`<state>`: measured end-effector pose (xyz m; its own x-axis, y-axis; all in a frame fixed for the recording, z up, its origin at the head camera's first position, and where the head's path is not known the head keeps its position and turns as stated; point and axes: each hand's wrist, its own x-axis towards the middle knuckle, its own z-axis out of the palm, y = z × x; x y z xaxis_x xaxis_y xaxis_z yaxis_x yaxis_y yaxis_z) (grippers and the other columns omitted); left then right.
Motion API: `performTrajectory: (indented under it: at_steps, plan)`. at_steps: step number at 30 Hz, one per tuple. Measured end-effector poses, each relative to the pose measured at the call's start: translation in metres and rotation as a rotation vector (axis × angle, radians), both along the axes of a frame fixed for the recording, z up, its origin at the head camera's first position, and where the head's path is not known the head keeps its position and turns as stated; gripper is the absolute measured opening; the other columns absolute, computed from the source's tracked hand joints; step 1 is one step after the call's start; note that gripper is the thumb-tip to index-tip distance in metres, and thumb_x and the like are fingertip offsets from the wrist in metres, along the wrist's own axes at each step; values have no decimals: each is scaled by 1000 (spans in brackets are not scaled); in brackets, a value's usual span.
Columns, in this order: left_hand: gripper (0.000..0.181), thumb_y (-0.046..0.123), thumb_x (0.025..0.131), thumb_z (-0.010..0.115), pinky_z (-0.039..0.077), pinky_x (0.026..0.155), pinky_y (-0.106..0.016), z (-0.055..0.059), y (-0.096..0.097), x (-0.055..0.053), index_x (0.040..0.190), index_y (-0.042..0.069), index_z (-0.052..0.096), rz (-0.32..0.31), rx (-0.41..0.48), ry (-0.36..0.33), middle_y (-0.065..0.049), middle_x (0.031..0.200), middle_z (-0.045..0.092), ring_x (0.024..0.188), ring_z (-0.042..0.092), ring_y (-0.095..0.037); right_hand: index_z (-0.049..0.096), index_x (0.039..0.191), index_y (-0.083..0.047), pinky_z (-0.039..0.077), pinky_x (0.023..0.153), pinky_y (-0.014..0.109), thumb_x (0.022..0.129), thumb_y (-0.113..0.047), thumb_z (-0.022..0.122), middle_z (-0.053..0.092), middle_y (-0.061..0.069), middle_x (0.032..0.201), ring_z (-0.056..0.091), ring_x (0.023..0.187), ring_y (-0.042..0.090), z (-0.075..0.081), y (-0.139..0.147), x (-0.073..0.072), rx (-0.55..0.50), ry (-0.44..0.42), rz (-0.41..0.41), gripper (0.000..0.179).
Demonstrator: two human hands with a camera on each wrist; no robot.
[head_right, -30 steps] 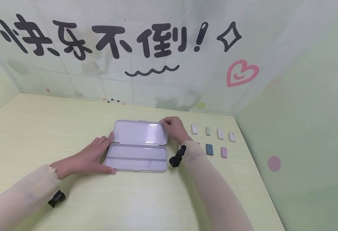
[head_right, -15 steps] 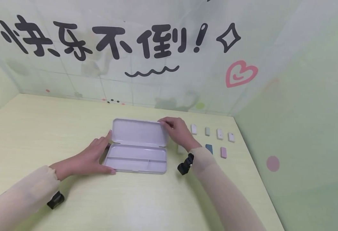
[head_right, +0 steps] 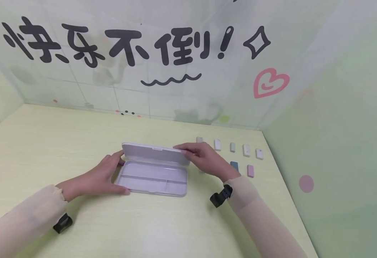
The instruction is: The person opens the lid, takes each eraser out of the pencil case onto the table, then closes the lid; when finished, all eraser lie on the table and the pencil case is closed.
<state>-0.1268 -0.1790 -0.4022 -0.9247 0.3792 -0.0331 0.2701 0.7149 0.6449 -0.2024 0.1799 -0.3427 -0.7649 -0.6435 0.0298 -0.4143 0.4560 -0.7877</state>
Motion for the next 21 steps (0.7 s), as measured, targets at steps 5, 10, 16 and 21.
performTrajectory:
  at_steps: [5, 10, 16, 21]
  plan:
    - [112, 51, 71, 94, 46, 103, -50, 0, -1, -1, 155, 7, 34, -33, 3, 29, -12, 140, 54, 119, 45, -26, 68, 141, -23, 51, 107, 31, 107, -25, 61, 70, -1, 140, 66, 129, 18, 2, 5, 16, 109, -77, 111, 35]
    - [107, 56, 73, 91, 45, 103, -49, 4, -6, -2, 154, 10, 39, -76, -8, 38, -8, 140, 55, 120, 45, -25, 64, 145, -28, 44, 117, 41, 100, -27, 71, 60, -4, 153, 56, 144, 21, -1, 3, 27, 220, -54, 170, 45]
    - [108, 63, 80, 83, 44, 107, -56, 14, -7, -4, 159, 7, 37, -97, -54, -28, -12, 140, 52, 127, 46, -30, 63, 145, -34, 35, 122, 55, 94, -30, 78, 47, -1, 164, 41, 155, 29, -6, -3, 34, 289, -59, 161, 53]
    - [106, 65, 83, 79, 44, 109, -55, 15, -6, -8, 161, 7, 37, -106, -61, -56, -13, 144, 49, 130, 47, -31, 63, 145, -34, 36, 122, 55, 90, -31, 82, 41, 8, 167, 38, 156, 35, -9, -7, 36, 347, 0, 170, 58]
